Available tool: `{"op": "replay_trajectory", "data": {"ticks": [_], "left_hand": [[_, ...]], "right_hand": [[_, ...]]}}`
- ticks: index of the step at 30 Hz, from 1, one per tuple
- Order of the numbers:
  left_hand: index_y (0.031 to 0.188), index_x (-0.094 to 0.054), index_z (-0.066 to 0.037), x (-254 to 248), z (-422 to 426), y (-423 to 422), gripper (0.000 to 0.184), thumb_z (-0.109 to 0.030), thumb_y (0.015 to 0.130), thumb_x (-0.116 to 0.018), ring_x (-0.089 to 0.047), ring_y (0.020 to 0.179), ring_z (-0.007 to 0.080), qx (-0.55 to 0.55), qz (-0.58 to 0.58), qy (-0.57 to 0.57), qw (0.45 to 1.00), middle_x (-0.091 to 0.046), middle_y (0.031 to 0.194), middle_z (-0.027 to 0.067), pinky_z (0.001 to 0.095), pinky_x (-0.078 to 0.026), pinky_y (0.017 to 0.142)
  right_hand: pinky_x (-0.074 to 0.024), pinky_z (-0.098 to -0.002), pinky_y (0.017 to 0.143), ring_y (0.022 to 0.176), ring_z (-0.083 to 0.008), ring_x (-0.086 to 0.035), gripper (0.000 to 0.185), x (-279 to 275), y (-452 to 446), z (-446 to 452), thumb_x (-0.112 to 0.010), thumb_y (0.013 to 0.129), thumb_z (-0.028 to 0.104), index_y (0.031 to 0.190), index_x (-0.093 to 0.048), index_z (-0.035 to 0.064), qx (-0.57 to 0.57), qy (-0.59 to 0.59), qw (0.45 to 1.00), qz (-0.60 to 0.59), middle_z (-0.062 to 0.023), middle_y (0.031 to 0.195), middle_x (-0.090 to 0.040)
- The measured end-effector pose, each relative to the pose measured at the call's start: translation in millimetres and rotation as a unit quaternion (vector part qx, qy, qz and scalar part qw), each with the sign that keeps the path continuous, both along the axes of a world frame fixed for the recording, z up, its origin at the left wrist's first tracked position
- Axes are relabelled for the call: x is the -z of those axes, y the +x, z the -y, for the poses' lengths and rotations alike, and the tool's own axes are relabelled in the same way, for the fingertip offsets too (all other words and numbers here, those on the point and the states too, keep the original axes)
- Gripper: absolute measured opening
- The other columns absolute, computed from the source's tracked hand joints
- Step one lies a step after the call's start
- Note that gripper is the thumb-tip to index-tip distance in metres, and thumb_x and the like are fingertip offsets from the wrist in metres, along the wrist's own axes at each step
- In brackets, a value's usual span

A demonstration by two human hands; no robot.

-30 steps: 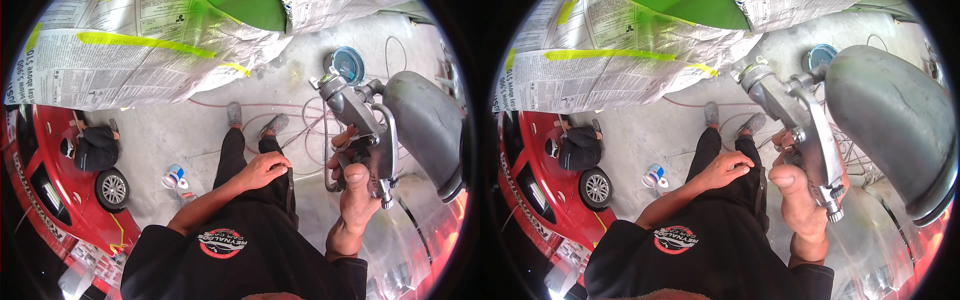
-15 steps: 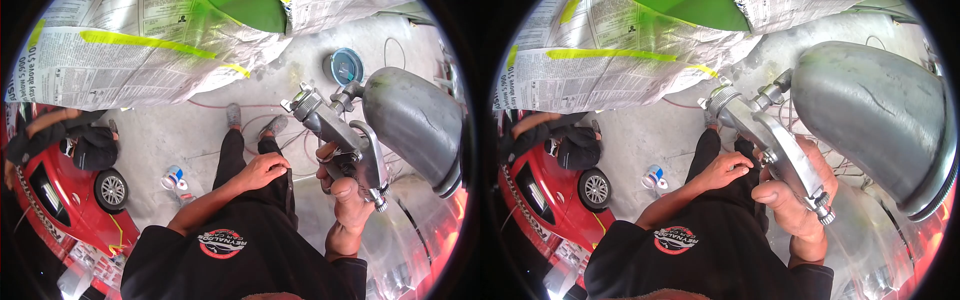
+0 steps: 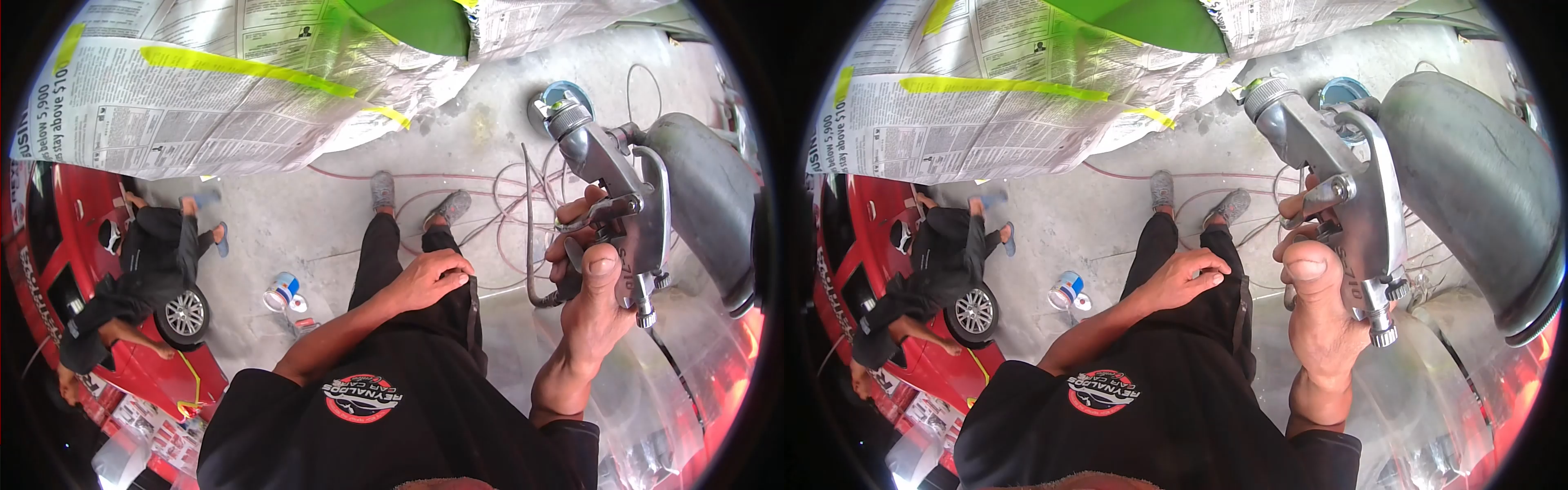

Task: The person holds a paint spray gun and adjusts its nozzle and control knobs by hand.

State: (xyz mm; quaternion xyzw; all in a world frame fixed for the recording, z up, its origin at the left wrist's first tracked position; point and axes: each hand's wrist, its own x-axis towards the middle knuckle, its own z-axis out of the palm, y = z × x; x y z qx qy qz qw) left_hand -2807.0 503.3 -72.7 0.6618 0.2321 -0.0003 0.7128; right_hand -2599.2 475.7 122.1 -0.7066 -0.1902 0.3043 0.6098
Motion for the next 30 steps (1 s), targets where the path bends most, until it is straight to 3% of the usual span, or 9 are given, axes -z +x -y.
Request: {"op": "replay_trajectory", "data": {"ticks": [16,19,22,26,29,30], "left_hand": [[0.106,-0.068,-0.002,2.3,2.2,-2.3,0.014,-0.013,0.096,-0.067,-0.058,0.073,0.0198,-0.017,0.018,0.004,1.000,-0.059,0.083,0.0074,0.0344,-0.048,0.069],[0.106,-0.068,-0.002,3.4,2.9,-2.7,0.014,-0.013,0.096,-0.067,-0.059,0.074,0.0196,-0.017,0.017,0.004,1.000,-0.059,0.083,0.0074,0.0341,-0.048,0.069],[0.106,-0.068,-0.003,2.0,2.7,-2.3,0.015,-0.013,0.096,-0.067,-0.060,0.074,0.0195,-0.020,0.016,0.004,1.000,-0.060,0.084,0.0074,0.0338,-0.049,0.070],[0.108,-0.069,-0.002,-3.0,-1.8,-1.5,0.016,-0.012,0.096,-0.065,-0.068,0.087,0.0238,0.008,-0.018,-0.015,1.000,-0.070,0.094,0.0096,0.0360,-0.052,0.078],[0.108,-0.070,-0.002,-2.1,-2.5,-1.1,0.016,-0.012,0.096,-0.065,-0.068,0.086,0.0233,0.007,-0.016,-0.014,1.000,-0.070,0.093,0.0095,0.0359,-0.052,0.078],[0.108,-0.070,-0.002,-1.0,-2.2,-1.1,0.016,-0.012,0.096,-0.065,-0.068,0.086,0.0231,0.006,-0.015,-0.015,1.000,-0.070,0.094,0.0094,0.0359,-0.052,0.078]], "right_hand": [[-0.0451,-0.0214,0.057,0.072,-0.0075,-0.060,0.066,-0.8,-1.7,-11.2,-0.077,0.091,0.040,0.134,-0.058,-0.0055,0.030,-0.004,0.999,0.017,-0.0104,0.103,-0.070],[-0.0445,-0.0250,0.055,0.068,-0.0146,-0.062,0.086,-3.9,-5.0,-12.8,-0.074,0.086,0.062,0.129,-0.056,-0.0100,0.032,-0.061,0.997,0.043,-0.0151,0.098,-0.067],[-0.0445,-0.0249,0.057,0.069,-0.0137,-0.062,0.090,-1.9,-5.6,-6.2,-0.074,0.084,0.066,0.130,-0.056,-0.0095,0.002,-0.079,0.996,0.037,-0.0132,0.098,-0.067],[-0.0451,-0.0247,0.057,0.070,-0.0132,-0.062,0.094,-6.7,-14.2,2.5,-0.075,0.079,0.070,0.131,-0.057,-0.0068,-0.048,-0.085,0.995,-0.033,-0.0122,0.097,-0.067],[-0.0508,-0.0258,0.068,0.074,-0.0100,-0.061,0.076,-8.3,-10.4,5.8,-0.094,0.073,0.041,0.122,-0.060,-0.0067,-0.060,0.006,0.989,-0.134,-0.0095,0.098,-0.071],[-0.0512,-0.0253,0.068,0.074,-0.0099,-0.062,0.081,-9.7,-9.2,6.1,-0.094,0.071,0.046,0.123,-0.060,-0.0066,-0.063,-0.013,0.990,-0.124,-0.0096,0.098,-0.072]]}}
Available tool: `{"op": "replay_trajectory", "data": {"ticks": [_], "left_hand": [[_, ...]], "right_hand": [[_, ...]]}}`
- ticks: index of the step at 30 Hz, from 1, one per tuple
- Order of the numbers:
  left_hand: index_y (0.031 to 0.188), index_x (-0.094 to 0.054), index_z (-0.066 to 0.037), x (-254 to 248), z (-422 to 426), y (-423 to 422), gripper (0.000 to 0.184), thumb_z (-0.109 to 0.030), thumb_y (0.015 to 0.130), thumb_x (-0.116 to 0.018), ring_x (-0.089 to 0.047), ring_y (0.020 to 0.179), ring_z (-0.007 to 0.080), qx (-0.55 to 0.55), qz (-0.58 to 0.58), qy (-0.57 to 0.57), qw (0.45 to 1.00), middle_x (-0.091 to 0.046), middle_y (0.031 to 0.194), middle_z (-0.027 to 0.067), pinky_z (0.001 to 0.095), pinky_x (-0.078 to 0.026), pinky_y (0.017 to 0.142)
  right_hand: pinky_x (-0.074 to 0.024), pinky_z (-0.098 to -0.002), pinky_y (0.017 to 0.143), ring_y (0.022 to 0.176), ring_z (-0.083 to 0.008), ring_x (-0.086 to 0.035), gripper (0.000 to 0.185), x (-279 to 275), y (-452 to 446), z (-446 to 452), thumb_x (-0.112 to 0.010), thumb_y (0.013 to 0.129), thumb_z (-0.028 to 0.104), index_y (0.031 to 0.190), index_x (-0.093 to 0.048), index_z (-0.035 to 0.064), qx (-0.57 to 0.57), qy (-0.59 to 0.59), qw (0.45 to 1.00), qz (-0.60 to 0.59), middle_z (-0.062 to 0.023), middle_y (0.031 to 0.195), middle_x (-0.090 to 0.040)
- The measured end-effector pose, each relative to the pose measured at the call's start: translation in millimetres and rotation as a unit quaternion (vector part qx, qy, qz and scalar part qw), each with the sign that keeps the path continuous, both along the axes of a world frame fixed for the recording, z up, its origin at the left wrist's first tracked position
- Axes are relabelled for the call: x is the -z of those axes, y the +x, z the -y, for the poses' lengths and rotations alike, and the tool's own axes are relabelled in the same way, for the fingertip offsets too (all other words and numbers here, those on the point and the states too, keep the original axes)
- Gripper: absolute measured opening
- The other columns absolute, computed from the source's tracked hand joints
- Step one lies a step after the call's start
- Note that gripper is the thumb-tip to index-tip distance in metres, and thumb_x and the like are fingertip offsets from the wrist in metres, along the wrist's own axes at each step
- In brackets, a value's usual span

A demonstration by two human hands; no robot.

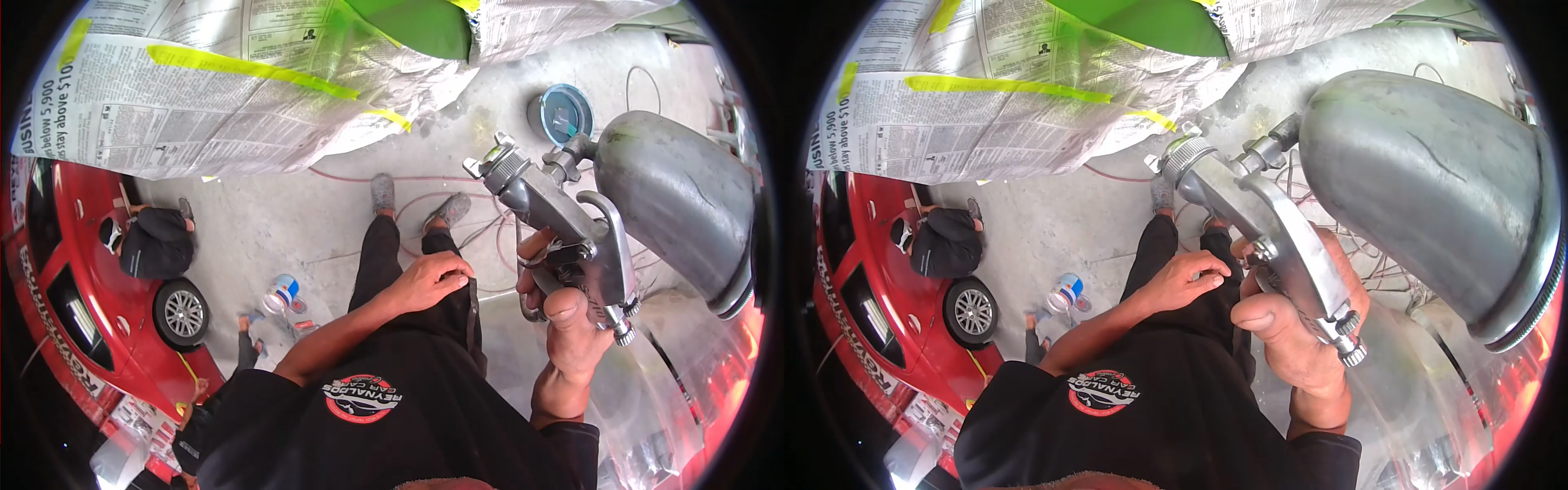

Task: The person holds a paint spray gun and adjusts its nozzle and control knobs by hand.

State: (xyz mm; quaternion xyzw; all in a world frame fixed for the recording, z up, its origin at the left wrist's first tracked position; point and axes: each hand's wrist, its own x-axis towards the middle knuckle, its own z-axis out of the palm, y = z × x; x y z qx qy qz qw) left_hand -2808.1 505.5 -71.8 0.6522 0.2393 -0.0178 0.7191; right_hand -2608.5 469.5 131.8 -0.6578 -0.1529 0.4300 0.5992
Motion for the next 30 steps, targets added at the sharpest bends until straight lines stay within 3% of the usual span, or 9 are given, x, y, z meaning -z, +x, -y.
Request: {"op": "replay_trajectory", "data": {"ticks": [3,5,7,9,11,14,18,21,30], "left_hand": [[0.107,-0.069,-0.003,0.0,1.7,0.8,0.015,-0.013,0.096,-0.067,-0.063,0.080,0.0206,-0.016,0.019,0.006,1.000,-0.064,0.088,0.0081,0.0345,-0.050,0.073],[0.107,-0.068,-0.003,0.6,2.7,0.6,0.015,-0.013,0.096,-0.068,-0.061,0.076,0.0194,-0.024,0.026,0.010,0.999,-0.061,0.085,0.0075,0.0338,-0.050,0.071],[0.107,-0.068,-0.003,1.7,3.5,0.3,0.015,-0.013,0.096,-0.068,-0.061,0.076,0.0194,-0.026,0.025,0.009,0.999,-0.061,0.085,0.0076,0.0337,-0.050,0.071],[0.107,-0.068,-0.003,1.9,3.3,0.1,0.015,-0.013,0.096,-0.067,-0.061,0.076,0.0195,-0.026,0.028,0.010,0.999,-0.061,0.085,0.0076,0.0338,-0.050,0.072],[0.107,-0.068,-0.003,1.7,3.1,-0.2,0.015,-0.013,0.096,-0.067,-0.061,0.076,0.0197,-0.025,0.028,0.010,0.999,-0.061,0.086,0.0077,0.0340,-0.050,0.072],[0.107,-0.068,-0.003,2.3,2.8,-1.0,0.016,-0.014,0.096,-0.067,-0.062,0.077,0.0199,-0.023,0.025,0.010,0.999,-0.062,0.086,0.0079,0.0342,-0.050,0.072],[0.107,-0.068,-0.003,3.3,2.8,-1.7,0.015,-0.014,0.097,-0.067,-0.063,0.079,0.0200,-0.023,0.025,0.011,0.999,-0.063,0.087,0.0080,0.0344,-0.051,0.073],[0.107,-0.068,-0.003,1.7,2.0,-1.2,0.015,-0.014,0.097,-0.067,-0.062,0.078,0.0199,-0.023,0.025,0.013,0.999,-0.062,0.087,0.0078,0.0344,-0.050,0.073],[0.106,-0.068,-0.003,4.7,4.5,-0.1,0.015,-0.014,0.096,-0.067,-0.060,0.075,0.0194,-0.023,0.029,0.018,0.999,-0.061,0.084,0.0075,0.0341,-0.049,0.071]], "right_hand": [[-0.0514,-0.0259,0.068,0.074,-0.0103,-0.062,0.081,-3.1,-1.5,0.7,-0.093,0.071,0.048,0.123,-0.061,-0.0057,0.054,-0.024,0.998,0.019,-0.0094,0.097,-0.072],[-0.0522,-0.0287,0.070,0.077,-0.0137,-0.063,0.076,-1.2,1.9,-0.9,-0.087,0.079,0.050,0.125,-0.060,-0.0048,0.041,-0.006,0.998,0.057,-0.0132,0.103,-0.070],[-0.0450,-0.0242,0.054,0.068,-0.0136,-0.063,0.095,0.3,-1.4,-11.4,-0.073,0.081,0.071,0.130,-0.056,-0.0085,0.069,-0.059,0.984,0.150,-0.0142,0.099,-0.068],[-0.0440,-0.0239,0.053,0.067,-0.0136,-0.062,0.090,-0.1,3.3,-14.1,-0.072,0.085,0.067,0.130,-0.056,-0.0096,0.074,-0.054,0.982,0.168,-0.0137,0.098,-0.067],[-0.0450,-0.0214,0.059,0.073,-0.0115,-0.062,0.074,2.3,9.9,-10.8,-0.076,0.089,0.051,0.131,-0.056,-0.0074,0.068,-0.010,0.988,0.140,-0.0137,0.104,-0.068],[-0.0462,-0.0227,0.061,0.073,-0.0115,-0.062,0.082,-0.7,9.0,-10.1,-0.078,0.084,0.059,0.129,-0.058,-0.0067,0.080,-0.033,0.990,0.108,-0.0115,0.100,-0.068],[-0.0451,-0.0235,0.052,0.065,-0.0151,-0.064,0.093,-2.7,1.1,-7.2,-0.079,0.074,0.071,0.125,-0.059,-0.0043,0.054,-0.049,0.993,0.092,-0.0129,0.095,-0.069],[-0.0455,-0.0242,0.051,0.065,-0.0152,-0.064,0.093,-5.2,0.1,-5.4,-0.079,0.074,0.070,0.123,-0.058,-0.0060,-0.001,-0.044,0.997,0.068,-0.0149,0.093,-0.069],[-0.0464,-0.0250,0.052,0.065,-0.0160,-0.064,0.092,-5.4,-0.1,-2.1,-0.081,0.074,0.067,0.124,-0.058,-0.0071,0.009,-0.041,0.997,0.072,-0.0157,0.093,-0.069]]}}
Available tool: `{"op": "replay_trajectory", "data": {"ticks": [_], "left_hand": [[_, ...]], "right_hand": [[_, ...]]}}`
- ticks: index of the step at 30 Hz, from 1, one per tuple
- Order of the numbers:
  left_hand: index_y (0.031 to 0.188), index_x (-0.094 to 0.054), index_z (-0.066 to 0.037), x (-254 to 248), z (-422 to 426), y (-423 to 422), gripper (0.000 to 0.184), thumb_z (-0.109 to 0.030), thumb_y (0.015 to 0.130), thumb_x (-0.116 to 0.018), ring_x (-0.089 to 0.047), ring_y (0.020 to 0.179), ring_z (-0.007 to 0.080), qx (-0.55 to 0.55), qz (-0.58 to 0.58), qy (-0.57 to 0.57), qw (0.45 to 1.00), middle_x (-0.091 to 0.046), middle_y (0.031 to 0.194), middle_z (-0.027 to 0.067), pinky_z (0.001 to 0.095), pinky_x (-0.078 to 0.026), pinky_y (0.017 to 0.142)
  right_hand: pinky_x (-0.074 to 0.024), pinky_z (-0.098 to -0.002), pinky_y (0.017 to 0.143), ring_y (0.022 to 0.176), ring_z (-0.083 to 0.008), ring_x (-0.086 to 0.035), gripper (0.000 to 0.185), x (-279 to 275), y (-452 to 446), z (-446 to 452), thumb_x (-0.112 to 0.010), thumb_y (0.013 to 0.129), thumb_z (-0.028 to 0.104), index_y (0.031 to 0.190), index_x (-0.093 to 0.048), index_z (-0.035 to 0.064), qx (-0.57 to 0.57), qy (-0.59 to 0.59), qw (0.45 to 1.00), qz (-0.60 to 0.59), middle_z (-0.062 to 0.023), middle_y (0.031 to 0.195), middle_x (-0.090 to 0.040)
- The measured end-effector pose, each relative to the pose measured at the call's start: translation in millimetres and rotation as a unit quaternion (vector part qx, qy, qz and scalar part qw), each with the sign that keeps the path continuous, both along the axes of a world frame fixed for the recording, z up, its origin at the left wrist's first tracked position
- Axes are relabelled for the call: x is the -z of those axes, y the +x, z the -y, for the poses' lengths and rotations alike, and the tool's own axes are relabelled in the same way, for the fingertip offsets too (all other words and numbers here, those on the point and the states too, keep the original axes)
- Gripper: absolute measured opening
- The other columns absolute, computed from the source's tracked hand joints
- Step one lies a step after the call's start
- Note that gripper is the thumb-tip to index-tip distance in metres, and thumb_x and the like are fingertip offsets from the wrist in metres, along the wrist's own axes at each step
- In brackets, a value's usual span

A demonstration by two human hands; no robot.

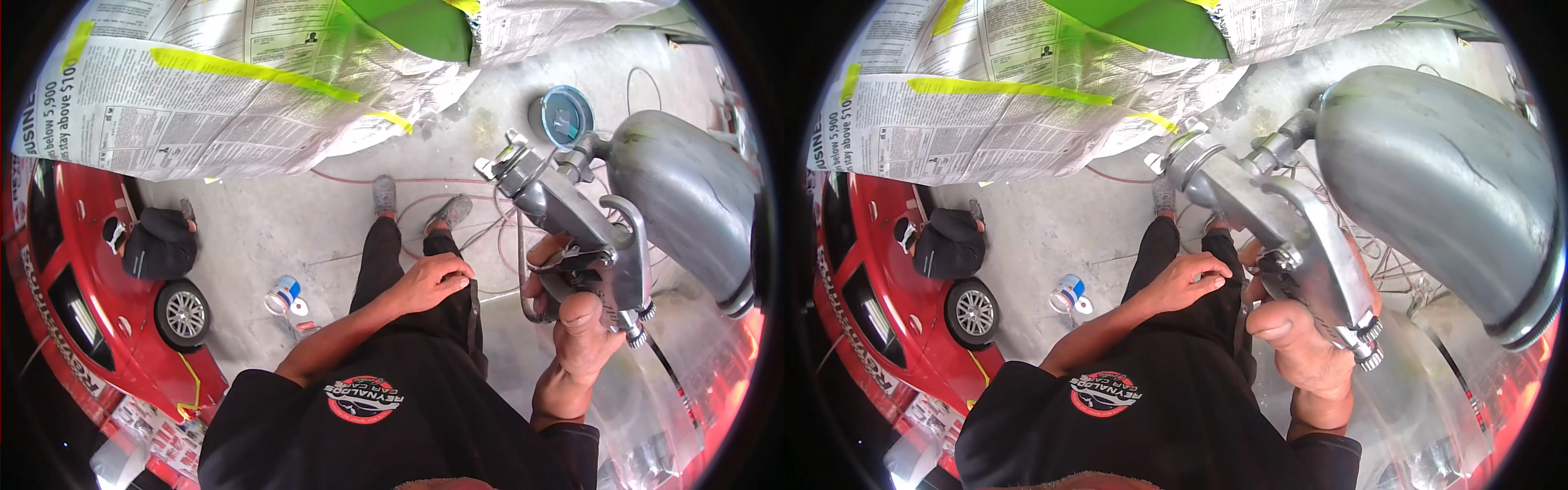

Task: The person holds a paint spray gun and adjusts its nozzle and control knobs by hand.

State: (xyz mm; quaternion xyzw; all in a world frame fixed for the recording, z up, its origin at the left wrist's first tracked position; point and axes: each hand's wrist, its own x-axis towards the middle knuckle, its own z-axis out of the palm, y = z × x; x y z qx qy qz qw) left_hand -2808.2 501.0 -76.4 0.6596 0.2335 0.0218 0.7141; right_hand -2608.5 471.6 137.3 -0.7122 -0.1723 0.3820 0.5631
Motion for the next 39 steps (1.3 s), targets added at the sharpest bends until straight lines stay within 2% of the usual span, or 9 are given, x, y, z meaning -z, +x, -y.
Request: {"op": "replay_trajectory", "data": {"ticks": [8,13,16,20,24,26,31,36,39], "left_hand": [[0.107,-0.069,-0.002,-0.6,1.1,2.3,0.016,-0.013,0.096,-0.067,-0.064,0.080,0.0213,0.011,-0.019,-0.016,1.000,-0.066,0.089,0.0085,0.0350,-0.051,0.074],[0.109,-0.070,-0.003,-0.4,3.6,5.7,0.016,-0.013,0.096,-0.067,-0.068,0.089,0.0205,0.036,-0.039,-0.016,0.998,-0.071,0.096,0.0078,0.0342,-0.052,0.079],[0.105,-0.068,-0.001,-4.0,5.3,9.8,0.015,-0.013,0.095,-0.067,-0.062,0.077,0.0223,0.015,-0.014,-0.018,1.000,-0.064,0.087,0.0096,0.0356,-0.050,0.073],[0.110,-0.069,-0.003,-6.4,-1.8,9.9,0.017,-0.012,0.097,-0.066,-0.068,0.089,0.0203,0.051,-0.046,-0.017,0.997,-0.071,0.097,0.0077,0.0338,-0.052,0.078],[0.110,-0.069,-0.003,-3.3,-3.0,7.1,0.016,-0.012,0.096,-0.066,-0.068,0.089,0.0203,0.037,-0.042,-0.020,0.998,-0.071,0.096,0.0081,0.0340,-0.052,0.078],[0.109,-0.069,-0.003,-2.4,-3.6,5.4,0.016,-0.012,0.096,-0.066,-0.068,0.088,0.0208,0.035,-0.042,-0.019,0.998,-0.071,0.097,0.0086,0.0344,-0.052,0.078],[0.109,-0.070,-0.003,1.6,-4.2,4.0,0.017,-0.014,0.096,-0.066,-0.068,0.088,0.0228,0.042,-0.048,-0.010,0.998,-0.071,0.097,0.0092,0.0358,-0.052,0.078],[0.106,-0.068,-0.003,7.8,0.8,6.0,0.016,-0.013,0.095,-0.067,-0.063,0.078,0.0228,0.027,-0.023,-0.001,0.999,-0.063,0.087,0.0092,0.0361,-0.050,0.073],[0.106,-0.068,-0.003,11.2,2.2,6.8,0.015,-0.013,0.094,-0.067,-0.063,0.077,0.0226,0.036,-0.032,0.001,0.999,-0.062,0.086,0.0089,0.0358,-0.050,0.072]], "right_hand": [[-0.0463,-0.0235,0.052,0.067,-0.0142,-0.064,0.092,8.2,-0.9,12.2,-0.073,0.081,0.069,0.131,-0.056,-0.0061,0.093,-0.009,0.992,0.084,-0.0159,0.100,-0.069],[-0.0467,-0.0236,0.053,0.067,-0.0147,-0.064,0.093,13.6,2.1,20.6,-0.074,0.082,0.067,0.133,-0.054,-0.0076,0.076,-0.007,0.996,0.049,-0.0168,0.102,-0.069],[-0.0464,-0.0241,0.054,0.067,-0.0148,-0.064,0.094,14.4,1.7,11.9,-0.075,0.082,0.066,0.134,-0.054,-0.0092,0.071,0.009,0.997,0.043,-0.0160,0.102,-0.069],[-0.0445,-0.0245,0.054,0.067,-0.0138,-0.062,0.093,11.2,3.9,-5.3,-0.073,0.084,0.067,0.133,-0.054,-0.0099,0.075,0.008,0.996,0.045,-0.0141,0.100,-0.067],[-0.0496,-0.0275,0.065,0.075,-0.0135,-0.062,0.080,6.4,6.5,-10.3,-0.080,0.084,0.056,0.128,-0.059,-0.0064,0.069,0.029,0.997,0.005,-0.0121,0.103,-0.069],[-0.0468,-0.0254,0.058,0.069,-0.0136,-0.062,0.089,8.5,4.5,-9.6,-0.077,0.080,0.065,0.129,-0.057,-0.0062,0.048,0.012,0.999,0.006,-0.0129,0.100,-0.069],[-0.0468,-0.0234,0.051,0.066,-0.0142,-0.064,0.101,9.9,2.3,-4.3,-0.083,0.069,0.071,0.130,-0.055,-0.0042,0.003,0.012,0.999,-0.044,-0.0139,0.096,-0.069],[-0.0487,-0.0251,0.070,0.076,-0.0101,-0.060,0.077,12.0,6.5,0.3,-0.092,0.071,0.046,0.117,-0.062,-0.0070,0.026,0.067,0.988,-0.136,-0.0081,0.098,-0.071],[-0.0468,-0.0246,0.059,0.071,-0.0121,-0.062,0.092,17.2,9.0,2.9,-0.081,0.075,0.064,0.128,-0.057,-0.0070,0.034,0.023,0.998,-0.052,-0.0121,0.099,-0.069]]}}
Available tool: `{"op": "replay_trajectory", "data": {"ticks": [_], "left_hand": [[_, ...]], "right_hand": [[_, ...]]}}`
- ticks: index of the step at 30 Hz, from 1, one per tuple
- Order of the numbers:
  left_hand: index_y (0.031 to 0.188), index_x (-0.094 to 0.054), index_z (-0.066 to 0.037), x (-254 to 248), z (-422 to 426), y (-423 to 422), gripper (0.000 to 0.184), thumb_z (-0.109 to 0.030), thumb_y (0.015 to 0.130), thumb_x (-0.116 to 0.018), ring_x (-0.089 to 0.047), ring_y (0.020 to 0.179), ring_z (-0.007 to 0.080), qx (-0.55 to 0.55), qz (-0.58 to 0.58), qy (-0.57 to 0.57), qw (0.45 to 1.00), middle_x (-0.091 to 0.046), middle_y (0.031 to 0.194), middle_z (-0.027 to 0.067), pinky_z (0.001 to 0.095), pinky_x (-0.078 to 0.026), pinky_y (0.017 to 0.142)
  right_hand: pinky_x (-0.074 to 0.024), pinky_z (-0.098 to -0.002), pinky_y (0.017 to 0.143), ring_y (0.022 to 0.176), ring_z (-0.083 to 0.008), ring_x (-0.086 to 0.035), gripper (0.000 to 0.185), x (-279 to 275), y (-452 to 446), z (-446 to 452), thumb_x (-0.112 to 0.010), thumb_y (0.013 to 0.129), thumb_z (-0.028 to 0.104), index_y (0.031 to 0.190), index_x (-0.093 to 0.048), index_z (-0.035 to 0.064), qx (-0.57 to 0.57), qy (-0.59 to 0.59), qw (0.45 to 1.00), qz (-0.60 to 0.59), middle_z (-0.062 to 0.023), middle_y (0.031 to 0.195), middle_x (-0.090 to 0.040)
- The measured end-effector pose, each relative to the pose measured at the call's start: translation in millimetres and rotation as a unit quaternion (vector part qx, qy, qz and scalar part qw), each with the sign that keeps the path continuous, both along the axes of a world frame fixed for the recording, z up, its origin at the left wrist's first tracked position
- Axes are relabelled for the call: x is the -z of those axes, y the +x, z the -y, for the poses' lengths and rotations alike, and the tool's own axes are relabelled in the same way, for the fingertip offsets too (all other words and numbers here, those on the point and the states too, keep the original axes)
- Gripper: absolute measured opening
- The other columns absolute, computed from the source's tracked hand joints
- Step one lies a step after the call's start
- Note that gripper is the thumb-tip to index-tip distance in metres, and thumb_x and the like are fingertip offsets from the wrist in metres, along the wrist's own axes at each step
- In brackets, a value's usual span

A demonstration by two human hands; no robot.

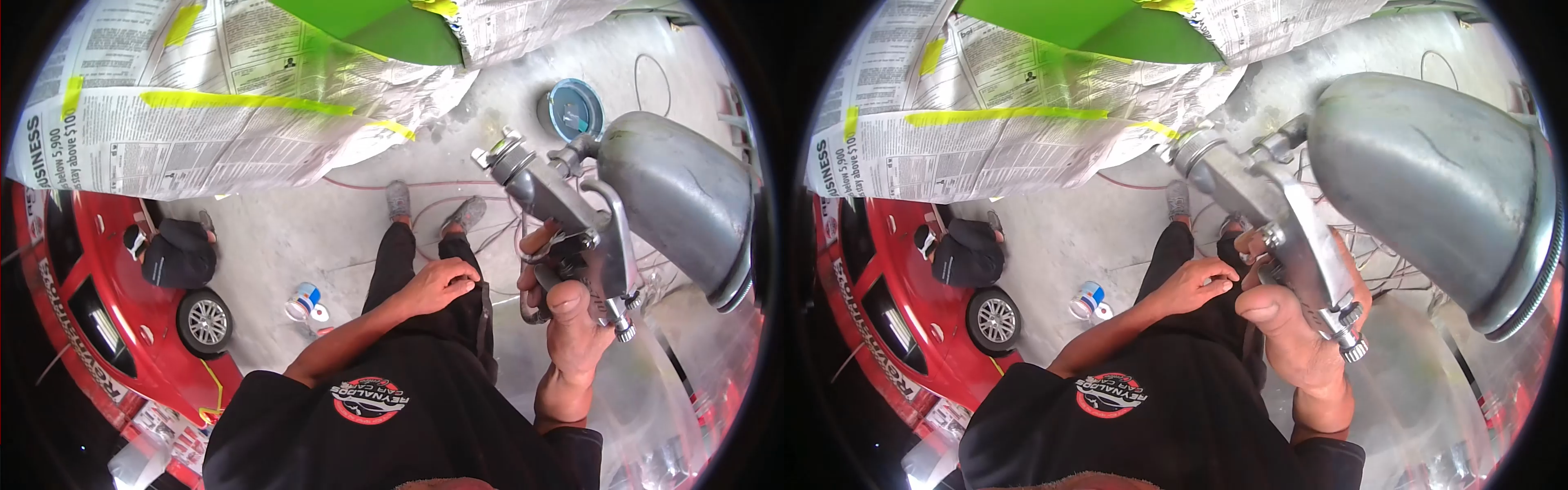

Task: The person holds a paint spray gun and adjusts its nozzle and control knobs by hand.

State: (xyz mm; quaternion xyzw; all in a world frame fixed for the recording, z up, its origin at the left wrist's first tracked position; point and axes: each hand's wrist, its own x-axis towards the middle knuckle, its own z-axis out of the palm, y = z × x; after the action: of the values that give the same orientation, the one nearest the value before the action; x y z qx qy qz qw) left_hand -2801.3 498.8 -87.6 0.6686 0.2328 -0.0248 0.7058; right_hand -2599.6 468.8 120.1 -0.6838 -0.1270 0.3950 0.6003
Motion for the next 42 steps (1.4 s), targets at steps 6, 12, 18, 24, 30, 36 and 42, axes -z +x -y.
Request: {"op": "replay_trajectory", "data": {"ticks": [6,12,18,24,30,36,42], "left_hand": [[0.106,-0.069,-0.004,-1.7,4.8,6.6,0.015,-0.013,0.094,-0.068,-0.062,0.076,0.0223,0.012,-0.010,0.004,1.000,-0.061,0.084,0.0084,0.0363,-0.049,0.072],[0.106,-0.069,-0.004,-4.7,8.2,16.8,0.015,-0.014,0.094,-0.067,-0.062,0.076,0.0227,0.024,-0.009,0.015,1.000,-0.061,0.084,0.0085,0.0368,-0.049,0.072],[0.106,-0.069,-0.004,-9.4,6.5,16.6,0.015,-0.015,0.095,-0.067,-0.063,0.078,0.0239,0.031,-0.043,0.017,0.998,-0.062,0.086,0.0086,0.0371,-0.050,0.073],[0.106,-0.069,-0.002,37.9,34.2,6.9,0.021,-0.019,0.094,-0.066,-0.067,0.080,0.0302,-0.021,-0.015,-0.030,0.999,-0.066,0.085,0.0138,0.0399,-0.051,0.073],[0.095,-0.071,-0.002,116.4,56.0,-39.1,0.024,-0.026,0.095,-0.065,-0.068,0.078,0.0352,-0.003,-0.127,0.129,0.983,-0.069,0.084,0.0161,0.0438,-0.053,0.072],[0.085,-0.070,-0.001,170.6,76.5,-121.4,0.037,-0.034,0.098,-0.062,-0.068,0.076,0.0334,0.079,-0.309,0.079,0.945,-0.067,0.077,0.0161,0.0436,-0.052,0.071],[0.088,-0.066,-0.002,163.0,46.5,-61.4,0.033,-0.028,0.105,-0.056,-0.063,0.073,0.0138,-0.043,-0.334,-0.084,0.938,-0.067,0.077,0.0051,0.0316,-0.051,0.072]], "right_hand": [[-0.0447,-0.0237,0.057,0.070,-0.0119,-0.061,0.091,-2.6,10.0,-1.4,-0.075,0.082,0.066,0.133,-0.056,-0.0073,0.028,-0.027,0.997,0.060,-0.0114,0.101,-0.068],[-0.0445,-0.0238,0.057,0.071,-0.0117,-0.061,0.088,-1.4,18.1,-6.2,-0.076,0.083,0.063,0.132,-0.056,-0.0069,0.030,-0.016,0.998,0.061,-0.0107,0.102,-0.067],[-0.0490,-0.0280,0.074,0.083,-0.0123,-0.061,0.060,10.0,23.0,17.1,-0.093,0.075,0.027,0.118,-0.064,-0.0039,-0.057,0.063,0.995,-0.051,-0.0069,0.099,-0.070],[-0.0492,-0.0309,0.097,0.108,-0.0176,-0.065,0.060,34.4,22.9,52.1,-0.086,0.083,0.013,0.134,-0.060,-0.0060,-0.185,0.085,0.976,-0.082,-0.0147,0.121,-0.069],[-0.0473,-0.0276,0.099,0.110,-0.0158,-0.064,0.062,101.0,11.7,97.7,-0.078,0.089,0.004,0.143,-0.051,-0.0061,-0.200,-0.028,0.972,-0.117,-0.0127,0.123,-0.068],[-0.0472,-0.0293,0.095,0.108,-0.0177,-0.062,0.063,168.4,-9.9,144.3,-0.079,0.091,0.019,0.139,-0.051,-0.0090,-0.165,-0.111,0.968,-0.152,-0.0143,0.121,-0.066],[-0.0501,-0.0287,0.073,0.079,-0.0125,-0.059,0.062,225.4,-45.5,174.2,-0.079,0.090,0.030,0.135,-0.056,-0.0062,-0.162,-0.108,0.981,0.010,-0.0103,0.113,-0.066]]}}
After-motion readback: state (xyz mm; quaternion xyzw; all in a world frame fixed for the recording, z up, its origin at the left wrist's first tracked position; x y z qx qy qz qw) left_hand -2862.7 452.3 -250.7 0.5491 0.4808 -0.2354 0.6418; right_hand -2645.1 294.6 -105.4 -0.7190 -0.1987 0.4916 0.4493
